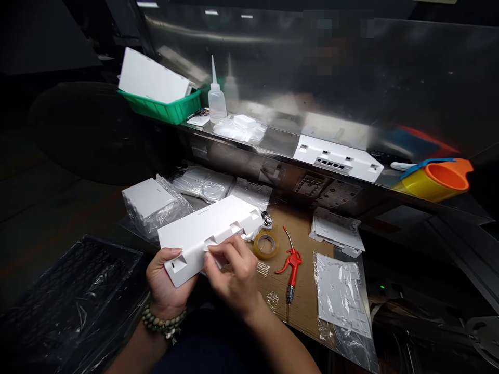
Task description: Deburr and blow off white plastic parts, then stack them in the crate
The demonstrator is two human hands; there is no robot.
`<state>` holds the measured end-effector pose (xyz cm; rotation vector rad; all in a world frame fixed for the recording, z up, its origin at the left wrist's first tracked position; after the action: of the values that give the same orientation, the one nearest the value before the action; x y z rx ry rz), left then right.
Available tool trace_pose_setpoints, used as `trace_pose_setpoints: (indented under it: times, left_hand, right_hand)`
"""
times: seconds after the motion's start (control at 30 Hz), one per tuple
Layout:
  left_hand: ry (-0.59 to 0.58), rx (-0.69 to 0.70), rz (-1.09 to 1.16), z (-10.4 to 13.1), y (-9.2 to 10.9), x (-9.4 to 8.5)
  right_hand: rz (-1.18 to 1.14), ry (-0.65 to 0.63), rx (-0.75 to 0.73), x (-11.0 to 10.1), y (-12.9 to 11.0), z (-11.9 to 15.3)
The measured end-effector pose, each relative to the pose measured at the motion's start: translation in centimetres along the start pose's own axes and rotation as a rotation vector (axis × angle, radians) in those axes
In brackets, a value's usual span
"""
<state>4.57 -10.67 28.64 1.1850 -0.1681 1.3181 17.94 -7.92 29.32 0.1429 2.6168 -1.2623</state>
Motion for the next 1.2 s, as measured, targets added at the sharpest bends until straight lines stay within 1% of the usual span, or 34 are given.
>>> trace_pose_setpoints:
  times: [0.07,0.17,0.27,0.37,0.5,0.63,0.7,0.8,0.9,0.97,1.0,1.07,1.13,1.17,1.2]
  left_hand:
    - [-0.014,-0.002,-0.008,0.0,-0.2,0.1]
    - [-0.019,-0.008,-0.002,0.0,-0.3,0.2]
    - [-0.023,-0.019,0.020,-0.1,-0.4,0.1]
    - [-0.022,-0.014,0.025,-0.2,-0.5,0.0]
    - [-0.045,-0.032,0.027,-0.4,-0.6,0.0]
    - [-0.023,-0.052,0.075,-0.6,-0.6,0.4]
    - [-0.019,-0.083,0.109,-0.6,-0.7,0.6]
    - [-0.069,-0.116,0.150,-0.5,-0.8,0.9]
    - [-0.093,-0.075,0.140,-0.5,-1.0,0.9]
    - [-0.097,-0.013,0.093,-0.8,-0.8,0.5]
    - [-0.118,0.022,0.064,-1.0,-0.6,0.2]
    - [-0.186,0.090,0.009,-1.7,0.0,-0.5]
    - [-0.250,0.113,-0.041,-2.3,0.8,-1.4]
    - [-0.263,0.106,-0.066,-2.5,1.2,-1.8]
    - [-0.264,0.089,-0.089,-2.7,1.5,-2.2]
  right_hand:
    - [0.002,0.002,-0.006,0.7,0.0,0.4]
    - [0.027,0.010,-0.006,1.2,0.2,0.5]
    - [0.034,-0.007,-0.028,1.2,0.3,0.3]
    - [0.039,0.008,-0.010,1.2,0.3,0.3]
    - [0.037,-0.018,-0.014,1.1,0.5,0.3]
    - [0.046,0.019,0.030,0.5,0.5,0.1]
    - [0.013,0.006,0.037,0.6,0.1,0.1]
    - [-0.038,-0.042,0.016,1.2,-0.7,0.3]
    - [-0.030,-0.047,0.013,1.4,-0.5,0.6]
    - [0.000,0.009,0.040,0.5,0.3,0.5]
    - [0.011,0.072,0.064,-0.3,0.9,0.3]
    - [-0.002,0.269,0.138,-2.5,2.4,-0.3]
    - [-0.086,0.488,0.250,-4.8,4.1,-1.0]
    - [-0.152,0.569,0.317,-5.7,4.9,-1.3]
    - [-0.231,0.617,0.385,-6.5,5.6,-1.6]
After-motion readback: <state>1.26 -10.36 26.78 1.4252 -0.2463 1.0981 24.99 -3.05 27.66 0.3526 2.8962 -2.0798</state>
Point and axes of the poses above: each hand's wrist, its own z-axis away from the middle knuckle, its own x-axis out of the palm, y = z × x, the point moved 1 cm from there along -z, towards the middle knuckle, and after that the axes turned 1 degree about -z, right-handed, at the moved point
